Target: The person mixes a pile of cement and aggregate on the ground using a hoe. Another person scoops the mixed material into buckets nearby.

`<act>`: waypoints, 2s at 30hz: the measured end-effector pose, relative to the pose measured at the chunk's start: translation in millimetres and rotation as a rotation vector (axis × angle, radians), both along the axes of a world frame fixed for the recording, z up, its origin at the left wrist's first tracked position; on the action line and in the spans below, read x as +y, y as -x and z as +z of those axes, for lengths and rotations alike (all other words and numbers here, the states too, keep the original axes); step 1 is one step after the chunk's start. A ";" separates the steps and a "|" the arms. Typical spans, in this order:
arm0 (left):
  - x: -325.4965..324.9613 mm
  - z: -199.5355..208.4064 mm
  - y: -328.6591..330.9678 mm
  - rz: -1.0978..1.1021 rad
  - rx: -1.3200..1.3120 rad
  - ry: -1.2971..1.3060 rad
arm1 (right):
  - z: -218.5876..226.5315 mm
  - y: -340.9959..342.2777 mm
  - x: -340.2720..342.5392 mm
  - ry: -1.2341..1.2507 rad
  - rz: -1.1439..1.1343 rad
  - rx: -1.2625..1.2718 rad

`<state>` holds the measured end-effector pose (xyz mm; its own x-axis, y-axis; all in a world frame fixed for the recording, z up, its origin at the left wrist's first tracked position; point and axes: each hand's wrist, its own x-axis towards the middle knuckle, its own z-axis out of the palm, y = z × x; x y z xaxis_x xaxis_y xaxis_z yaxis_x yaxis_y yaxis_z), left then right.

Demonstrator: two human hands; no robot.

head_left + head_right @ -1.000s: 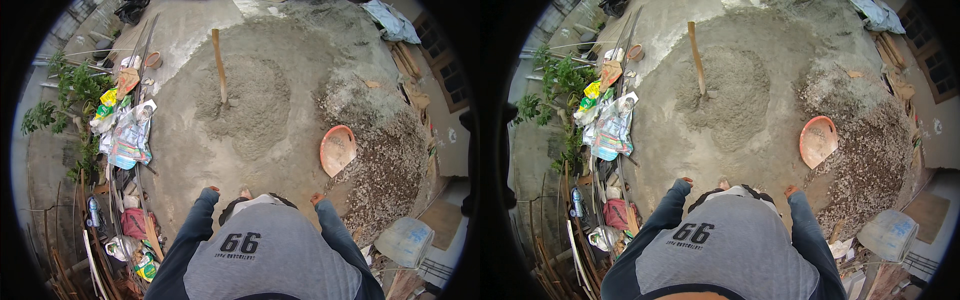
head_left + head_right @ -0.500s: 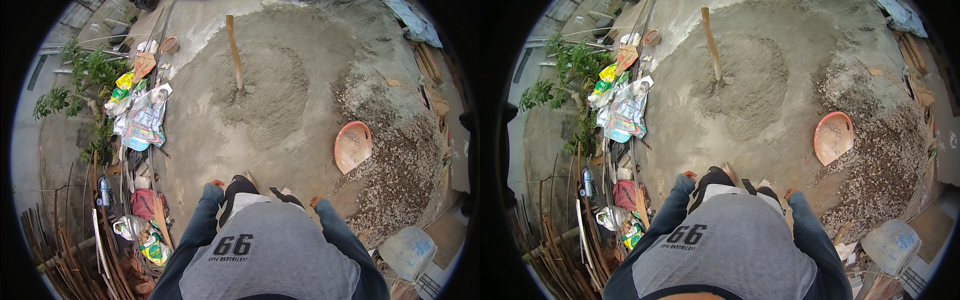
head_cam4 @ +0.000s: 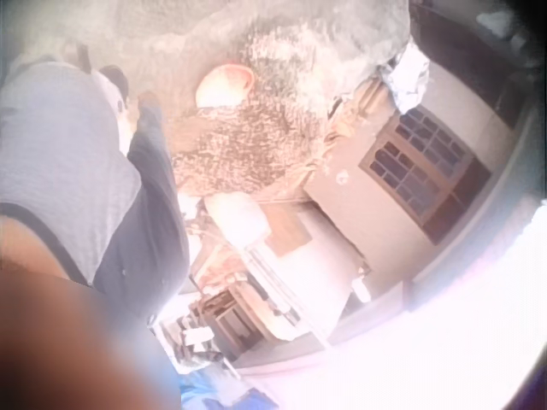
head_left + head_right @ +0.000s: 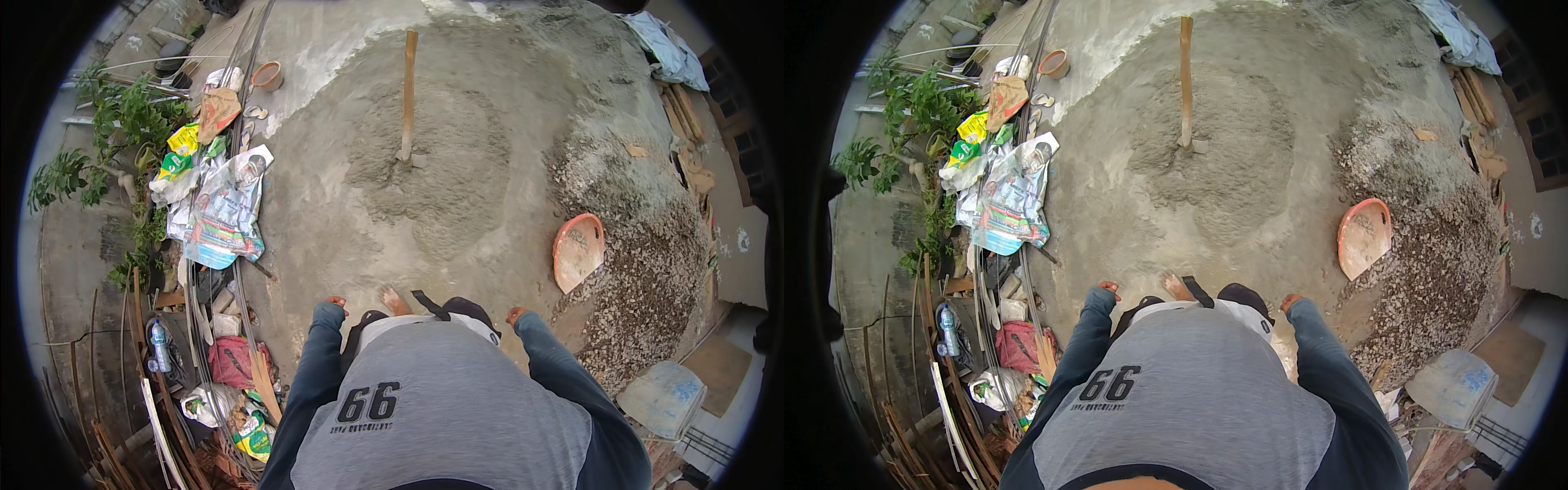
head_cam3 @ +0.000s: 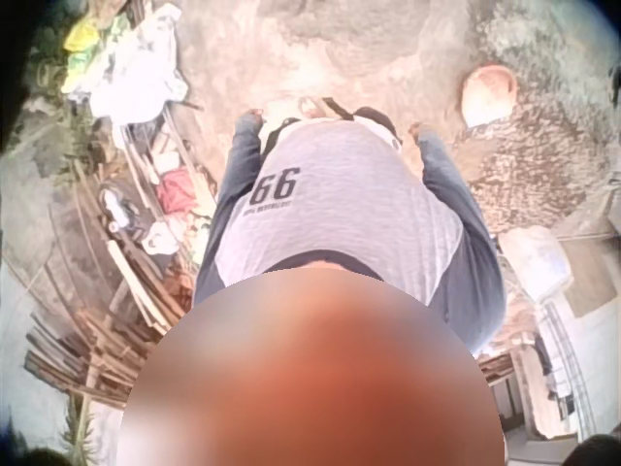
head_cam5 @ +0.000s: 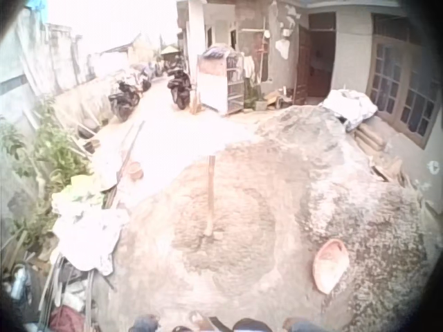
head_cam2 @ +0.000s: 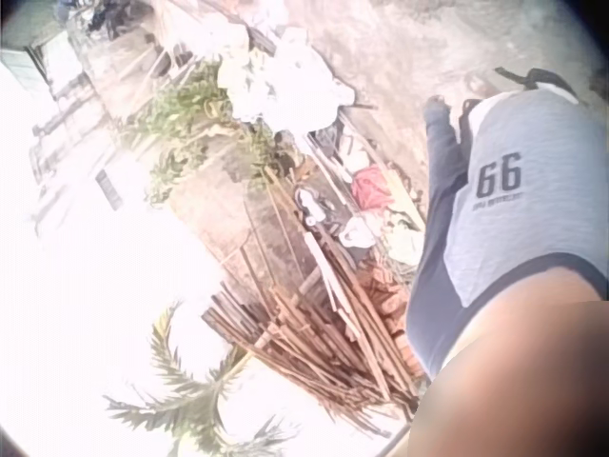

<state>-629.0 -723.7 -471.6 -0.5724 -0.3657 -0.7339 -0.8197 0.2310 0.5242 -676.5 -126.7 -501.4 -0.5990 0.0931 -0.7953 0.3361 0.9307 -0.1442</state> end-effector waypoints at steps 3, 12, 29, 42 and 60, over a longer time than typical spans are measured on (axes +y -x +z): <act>-62.7 -14.8 2.7 -0.101 0.036 0.002 | 17.2 43.7 -107.4 0.123 -0.066 0.050; -125.0 -17.5 27.2 -0.065 0.022 0.183 | 78.9 134.0 -268.5 0.475 0.114 0.099; -75.2 157.4 445.6 -0.799 0.623 -0.092 | -34.6 258.4 -257.5 0.164 -0.327 0.089; 82.6 207.3 782.7 -1.933 1.288 1.101 | -37.4 358.4 -377.7 0.599 -1.003 0.066; -180.2 50.6 1045.5 -2.151 0.281 0.865 | -173.1 791.7 -612.6 1.375 -3.112 0.069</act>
